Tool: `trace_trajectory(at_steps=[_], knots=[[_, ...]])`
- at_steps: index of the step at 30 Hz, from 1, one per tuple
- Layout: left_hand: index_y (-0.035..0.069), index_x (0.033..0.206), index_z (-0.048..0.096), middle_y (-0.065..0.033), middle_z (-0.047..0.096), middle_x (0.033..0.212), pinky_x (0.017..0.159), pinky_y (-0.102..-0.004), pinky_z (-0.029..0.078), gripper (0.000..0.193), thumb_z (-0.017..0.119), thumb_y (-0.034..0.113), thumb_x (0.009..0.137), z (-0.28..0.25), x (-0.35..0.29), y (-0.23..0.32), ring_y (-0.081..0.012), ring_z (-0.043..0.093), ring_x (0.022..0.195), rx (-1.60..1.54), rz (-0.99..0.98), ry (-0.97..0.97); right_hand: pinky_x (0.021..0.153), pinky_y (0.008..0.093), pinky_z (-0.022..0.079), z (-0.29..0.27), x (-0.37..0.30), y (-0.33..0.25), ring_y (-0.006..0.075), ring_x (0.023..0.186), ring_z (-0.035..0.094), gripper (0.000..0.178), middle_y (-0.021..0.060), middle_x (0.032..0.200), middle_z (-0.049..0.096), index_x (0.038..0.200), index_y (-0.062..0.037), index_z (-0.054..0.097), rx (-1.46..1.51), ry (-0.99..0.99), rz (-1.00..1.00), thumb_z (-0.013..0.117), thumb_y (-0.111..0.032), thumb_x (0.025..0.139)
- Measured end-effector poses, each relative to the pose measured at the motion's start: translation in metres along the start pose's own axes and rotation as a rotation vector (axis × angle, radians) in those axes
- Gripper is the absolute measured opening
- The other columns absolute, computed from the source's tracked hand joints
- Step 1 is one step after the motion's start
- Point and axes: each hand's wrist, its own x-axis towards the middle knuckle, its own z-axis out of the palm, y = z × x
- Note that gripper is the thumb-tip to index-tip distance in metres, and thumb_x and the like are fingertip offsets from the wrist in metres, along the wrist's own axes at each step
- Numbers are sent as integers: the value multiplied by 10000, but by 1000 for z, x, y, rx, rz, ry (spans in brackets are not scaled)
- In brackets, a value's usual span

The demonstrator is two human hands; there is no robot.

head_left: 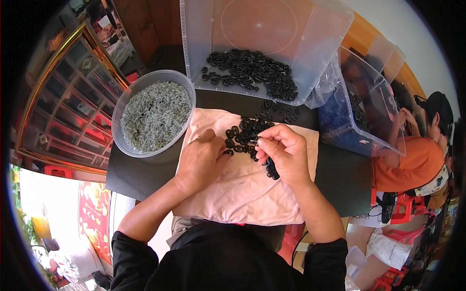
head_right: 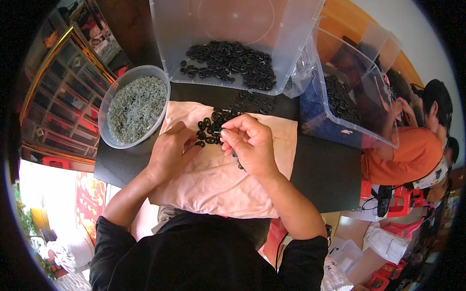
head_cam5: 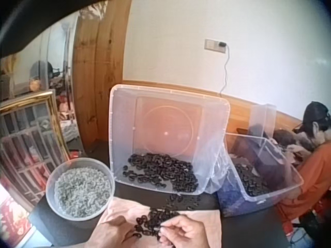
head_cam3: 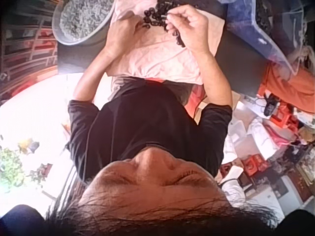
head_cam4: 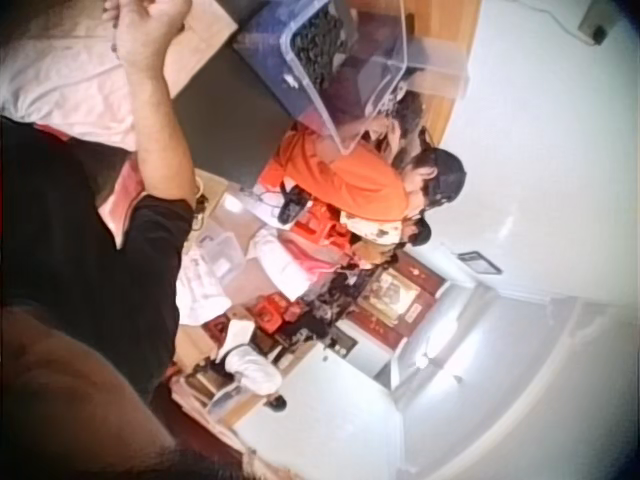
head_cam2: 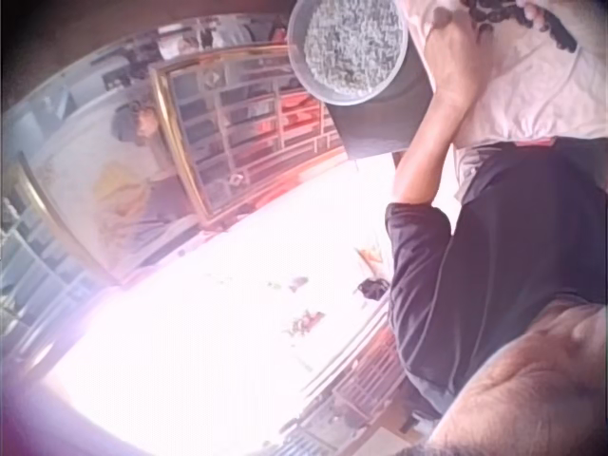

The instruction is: The person picks small black plastic components from a pile on a pink cloth and inserts a small metal pin into each one. They handle the parts one at a time, repeatedly performing the same insertion motion. A second person is visible in the background performing a similar task.

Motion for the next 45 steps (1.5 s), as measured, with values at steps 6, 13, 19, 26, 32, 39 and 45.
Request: trace_trajectory(at_steps=[6,13,19,26,32,39,45], knots=[[19,799,579,-101,541,782,629,-361,456,148,664,80,694,3,2,-1,-266,579,691,-106,-29,-61,516,199,489,4,-3,5,74,605,577,32,41,734,597,883,8,558,-33,-56,13,578,-7,862],[5,813,554,-98,546,795,600,-297,469,162,662,-17,693,-5,0,5,-198,586,677,-451,-6,-47,523,204,490,3,-2,2,74,610,579,31,45,734,596,881,11,559,-30,-32,0,577,4,857],[-7,846,579,-69,547,791,584,-261,465,148,658,-42,726,-3,-3,2,-138,575,664,-616,30,3,534,211,495,4,-3,-1,84,618,583,49,58,740,594,894,24,564,-17,-43,-31,583,16,850],[-4,866,594,-23,563,818,614,-216,472,115,648,-44,772,2,-3,-2,-82,572,711,-879,-18,6,572,220,489,7,-7,-3,95,652,576,68,62,781,572,910,31,554,10,-100,-84,566,53,846],[-19,884,605,-1,579,834,665,-204,485,87,649,-25,810,7,-3,-1,-66,575,760,-1273,-165,-104,611,241,515,12,-9,0,121,682,601,65,83,805,586,925,40,531,93,-123,-96,544,46,862],[-4,896,615,-10,616,766,590,-194,478,100,665,27,815,9,-1,-5,-56,578,668,-1451,-253,-235,596,244,514,17,-9,-4,123,646,599,58,89,763,602,917,39,530,151,-80,-99,549,37,863],[11,905,632,-64,656,762,566,-208,496,106,663,63,818,7,3,-15,-100,613,645,-1600,-335,-327,504,204,432,14,-16,-11,69,588,526,85,53,763,565,927,41,539,76,-72,-87,554,65,846]])
